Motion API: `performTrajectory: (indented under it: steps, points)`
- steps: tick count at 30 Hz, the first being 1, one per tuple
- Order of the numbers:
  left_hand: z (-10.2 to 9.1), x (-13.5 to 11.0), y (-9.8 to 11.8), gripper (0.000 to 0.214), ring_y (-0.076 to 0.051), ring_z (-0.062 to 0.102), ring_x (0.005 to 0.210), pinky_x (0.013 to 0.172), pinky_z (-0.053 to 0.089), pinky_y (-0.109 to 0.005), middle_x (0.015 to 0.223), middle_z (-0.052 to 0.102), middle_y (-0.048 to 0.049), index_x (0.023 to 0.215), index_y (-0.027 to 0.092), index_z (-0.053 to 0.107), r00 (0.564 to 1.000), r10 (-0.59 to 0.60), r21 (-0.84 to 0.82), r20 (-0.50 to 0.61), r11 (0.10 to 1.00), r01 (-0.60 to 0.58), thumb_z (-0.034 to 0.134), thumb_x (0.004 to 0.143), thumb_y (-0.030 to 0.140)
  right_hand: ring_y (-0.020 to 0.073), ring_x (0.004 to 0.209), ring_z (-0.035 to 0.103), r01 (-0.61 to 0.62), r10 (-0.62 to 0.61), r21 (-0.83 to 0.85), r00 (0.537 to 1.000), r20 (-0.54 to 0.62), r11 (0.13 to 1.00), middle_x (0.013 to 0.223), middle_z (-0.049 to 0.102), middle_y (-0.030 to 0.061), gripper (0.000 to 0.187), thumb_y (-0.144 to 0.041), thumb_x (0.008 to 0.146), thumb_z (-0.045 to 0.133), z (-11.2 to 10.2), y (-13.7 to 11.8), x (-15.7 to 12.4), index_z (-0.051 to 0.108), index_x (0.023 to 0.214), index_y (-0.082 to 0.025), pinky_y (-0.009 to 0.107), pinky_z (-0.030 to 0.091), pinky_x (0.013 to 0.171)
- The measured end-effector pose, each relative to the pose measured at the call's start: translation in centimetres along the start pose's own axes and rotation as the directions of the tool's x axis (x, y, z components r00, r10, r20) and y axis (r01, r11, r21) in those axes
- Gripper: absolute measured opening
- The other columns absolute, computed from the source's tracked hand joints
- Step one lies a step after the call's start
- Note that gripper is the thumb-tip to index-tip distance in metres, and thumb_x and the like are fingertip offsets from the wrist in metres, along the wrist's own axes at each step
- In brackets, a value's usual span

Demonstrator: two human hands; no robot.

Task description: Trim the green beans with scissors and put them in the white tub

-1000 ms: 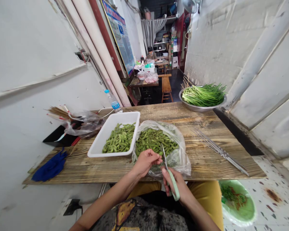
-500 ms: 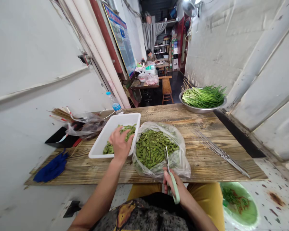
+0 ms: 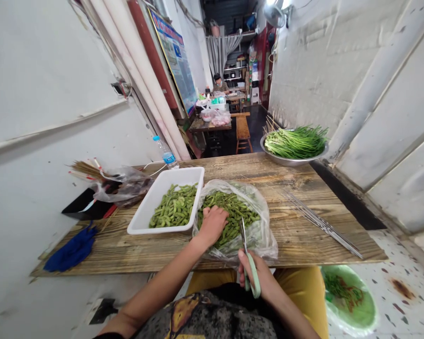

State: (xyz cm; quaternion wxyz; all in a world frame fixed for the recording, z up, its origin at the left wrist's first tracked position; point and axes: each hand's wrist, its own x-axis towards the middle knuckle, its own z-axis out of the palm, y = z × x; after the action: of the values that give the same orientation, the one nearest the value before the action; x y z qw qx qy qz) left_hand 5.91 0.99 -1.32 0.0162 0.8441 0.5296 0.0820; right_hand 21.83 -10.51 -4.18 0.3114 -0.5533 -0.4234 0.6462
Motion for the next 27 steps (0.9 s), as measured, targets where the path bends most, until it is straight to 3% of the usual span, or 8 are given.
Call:
performTrajectory:
  steps: [4, 7, 12, 17, 22, 24, 27]
  points:
    - [-0.6, 0.1, -0.4, 0.013, -0.024, 0.048, 0.094, 0.082, 0.029, -0.041, 0.087, 0.062, -0.0085, 0.08, 0.017, 0.063, 0.999, 0.008, -0.055, 0.036, 0.998, -0.006, 0.051, 0.082, 0.021, 0.0095, 0.041, 0.049, 0.019, -0.019, 0.001, 1.0, 0.006, 1.0, 0.05, 0.05, -0.0043, 0.048, -0.064, 0.08, 0.041, 0.1, -0.2, 0.2, 0.048, 0.069, -0.018, 0.02, 0.039, 0.04]
    - [-1.1, 0.0, -0.5, 0.012, -0.023, 0.052, 0.093, 0.084, 0.031, -0.039, 0.088, 0.066, -0.0062, 0.082, 0.019, 0.066, 0.998, -0.068, -0.249, 0.003, 0.966, 0.067, 0.057, 0.078, 0.025, 0.0097, 0.044, 0.049, 0.043, -0.043, 0.027, 0.999, -0.008, 0.999, 0.058, 0.05, -0.0043, 0.043, -0.061, 0.078, 0.046, 0.0, -0.2, 0.2, 0.05, 0.078, -0.019, 0.021, 0.041, 0.041]
    - [-1.0, -0.7, 0.5, 0.02, -0.017, 0.061, 0.074, 0.072, 0.042, -0.028, 0.081, 0.071, -0.0032, 0.084, 0.017, 0.07, 0.975, -0.169, -0.688, 0.143, 0.692, 0.221, 0.061, 0.073, 0.032, 0.0092, 0.044, 0.046, 0.068, -0.068, 0.02, 0.998, -0.014, 0.998, 0.059, 0.048, -0.005, 0.045, -0.058, 0.078, 0.049, -0.2, 0.0, 0.3, 0.052, 0.098, -0.018, 0.02, 0.04, 0.039]
    - [-1.2, -1.4, 1.4, 0.021, -0.016, 0.061, 0.067, 0.064, 0.043, -0.025, 0.074, 0.071, -0.0024, 0.078, 0.015, 0.071, 0.966, -0.182, -0.764, 0.182, 0.592, 0.255, 0.062, 0.07, 0.032, 0.0076, 0.041, 0.041, 0.095, -0.095, -0.01, 0.995, -0.026, 0.995, 0.056, 0.044, -0.0064, 0.054, -0.059, 0.076, 0.05, -0.3, 0.0, 0.3, 0.052, 0.107, -0.016, 0.018, 0.035, 0.036]
    - [-1.5, -1.6, 1.4, 0.017, -0.013, 0.059, 0.064, 0.062, 0.042, -0.023, 0.069, 0.069, -0.0021, 0.073, 0.014, 0.07, 0.97, -0.135, -0.824, 0.205, 0.511, 0.245, 0.064, 0.068, 0.029, 0.0062, 0.034, 0.033, 0.12, -0.122, -0.058, 0.992, -0.042, 0.991, 0.046, 0.036, -0.0092, 0.051, -0.061, 0.073, 0.054, -0.4, -0.1, 0.2, 0.057, 0.098, -0.017, 0.018, 0.03, 0.032]
    - [-1.5, -1.6, 1.4, 0.014, -0.011, 0.056, 0.058, 0.058, 0.042, -0.022, 0.064, 0.066, -0.0008, 0.071, 0.013, 0.067, 0.958, -0.165, -0.875, 0.234, 0.394, 0.282, 0.066, 0.066, 0.026, 0.0059, 0.032, 0.029, 0.105, -0.109, -0.072, 0.992, -0.055, 0.992, 0.042, 0.032, -0.0103, 0.049, -0.061, 0.072, 0.055, -0.4, -0.1, 0.2, 0.057, 0.095, -0.018, 0.018, 0.027, 0.031]
    - [-1.4, -1.4, 1.2, 0.016, -0.008, 0.054, 0.05, 0.05, 0.04, -0.019, 0.058, 0.06, 0.0017, 0.071, 0.013, 0.06, 0.906, -0.229, -0.925, 0.357, 0.048, 0.377, 0.069, 0.065, 0.025, 0.0063, 0.032, 0.028, 0.098, -0.102, -0.092, 0.994, -0.045, 0.991, 0.041, 0.032, -0.0106, 0.051, -0.063, 0.07, 0.056, -0.4, -0.2, 0.1, 0.056, 0.096, -0.018, 0.019, 0.025, 0.032]
